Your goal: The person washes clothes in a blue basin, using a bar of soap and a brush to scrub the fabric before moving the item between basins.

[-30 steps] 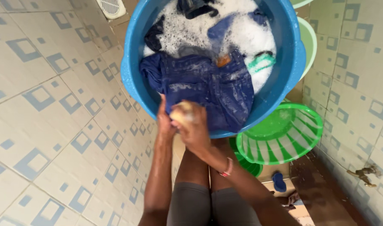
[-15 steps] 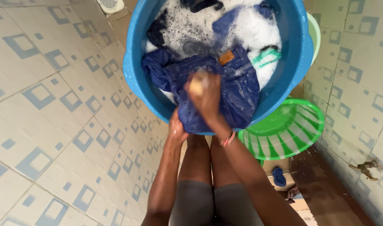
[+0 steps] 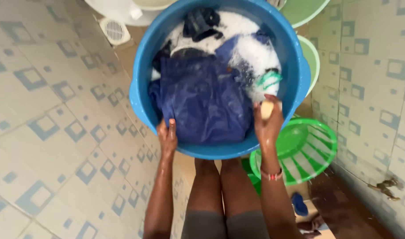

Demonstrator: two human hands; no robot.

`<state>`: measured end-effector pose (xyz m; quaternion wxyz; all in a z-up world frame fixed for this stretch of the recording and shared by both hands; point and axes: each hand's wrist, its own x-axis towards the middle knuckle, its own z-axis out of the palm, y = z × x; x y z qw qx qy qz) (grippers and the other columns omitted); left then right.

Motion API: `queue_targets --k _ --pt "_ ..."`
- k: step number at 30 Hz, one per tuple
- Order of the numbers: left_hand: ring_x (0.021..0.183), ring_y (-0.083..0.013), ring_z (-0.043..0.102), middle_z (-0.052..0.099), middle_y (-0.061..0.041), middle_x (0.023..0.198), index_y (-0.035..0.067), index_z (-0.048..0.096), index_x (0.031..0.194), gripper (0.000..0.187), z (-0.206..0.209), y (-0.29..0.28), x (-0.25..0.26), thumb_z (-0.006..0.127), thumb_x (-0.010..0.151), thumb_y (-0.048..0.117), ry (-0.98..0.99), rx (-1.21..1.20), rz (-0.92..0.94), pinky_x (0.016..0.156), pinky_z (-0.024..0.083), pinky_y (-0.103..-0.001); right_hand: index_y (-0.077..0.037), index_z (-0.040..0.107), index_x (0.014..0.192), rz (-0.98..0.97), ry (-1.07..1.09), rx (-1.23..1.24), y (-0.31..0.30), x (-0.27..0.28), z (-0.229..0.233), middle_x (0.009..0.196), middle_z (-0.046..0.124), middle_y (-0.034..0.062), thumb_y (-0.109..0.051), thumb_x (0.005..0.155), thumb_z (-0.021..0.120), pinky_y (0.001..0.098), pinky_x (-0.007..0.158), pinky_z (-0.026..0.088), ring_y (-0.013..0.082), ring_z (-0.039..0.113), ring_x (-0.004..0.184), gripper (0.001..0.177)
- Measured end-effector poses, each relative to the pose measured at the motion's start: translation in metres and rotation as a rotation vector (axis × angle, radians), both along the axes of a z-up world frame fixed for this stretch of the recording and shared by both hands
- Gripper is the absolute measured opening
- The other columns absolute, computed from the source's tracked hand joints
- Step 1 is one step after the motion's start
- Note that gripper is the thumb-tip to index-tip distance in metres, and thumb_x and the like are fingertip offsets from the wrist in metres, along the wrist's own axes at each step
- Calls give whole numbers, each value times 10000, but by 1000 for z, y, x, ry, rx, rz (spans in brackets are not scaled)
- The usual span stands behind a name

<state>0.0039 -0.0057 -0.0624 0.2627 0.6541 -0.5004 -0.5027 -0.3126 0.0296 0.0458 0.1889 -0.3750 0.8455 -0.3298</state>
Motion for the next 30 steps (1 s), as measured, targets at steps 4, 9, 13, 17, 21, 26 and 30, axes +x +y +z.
queue_targets --k 4,9,13,17,21,26,30 --pt "802 -109 465 565 5 852 -40 646 910 542 66 12 -34 490 1156 416 164 166 273 725 417 -296 -16 622 1248 60 -236 -21 22 77 23 1018 675 135 -251 1017 743 362 787 552 268 656 876 351" --pt "799 -256 479 557 -195 884 -166 645 962 575 132 10 -59 468 1132 354 -24 438 356 745 408 -400 15 619 1267 421 44 -42 -4 148 -5 1146 659 214 -377 925 698 500 842 467 400 589 957 526" --pt "1024 -197 675 730 -113 1139 -57 674 1185 512 146 39 -44 451 1074 390 306 333 348 958 521 -332 26 611 1285 196 182 99 -26 127 -54 1098 622 235 -308 962 692 542 840 396 434 554 952 472" --pt "1110 -247 670 678 -126 1234 -39 559 1314 458 97 62 -25 452 1073 335 792 432 653 1006 528 -397 -43 570 1332 205 -338 0 -6 138 -34 1211 635 181 -363 1006 714 453 1017 483 371 606 1117 479" --pt "1154 -283 643 656 -140 1279 -28 543 1371 398 61 78 -14 458 1064 211 866 646 724 1036 502 -428 16 474 1395 389 -530 -79 9 140 21 1261 513 219 -412 685 891 403 1029 421 373 522 1172 928" --pt "1260 -389 561 595 -195 1351 -27 524 1409 503 79 53 -30 467 915 -100 110 143 -252 1100 431 -461 -34 517 1332 264 -766 -4 7 123 7 1259 557 142 -124 718 814 365 1018 463 302 581 1151 688" --pt "1273 -356 549 579 -173 1364 -10 508 1425 467 69 7 -30 456 962 -2 -109 198 -254 1117 419 -438 -92 616 1197 66 -647 46 12 136 10 1183 658 100 -2 719 705 341 923 533 264 669 1014 495"
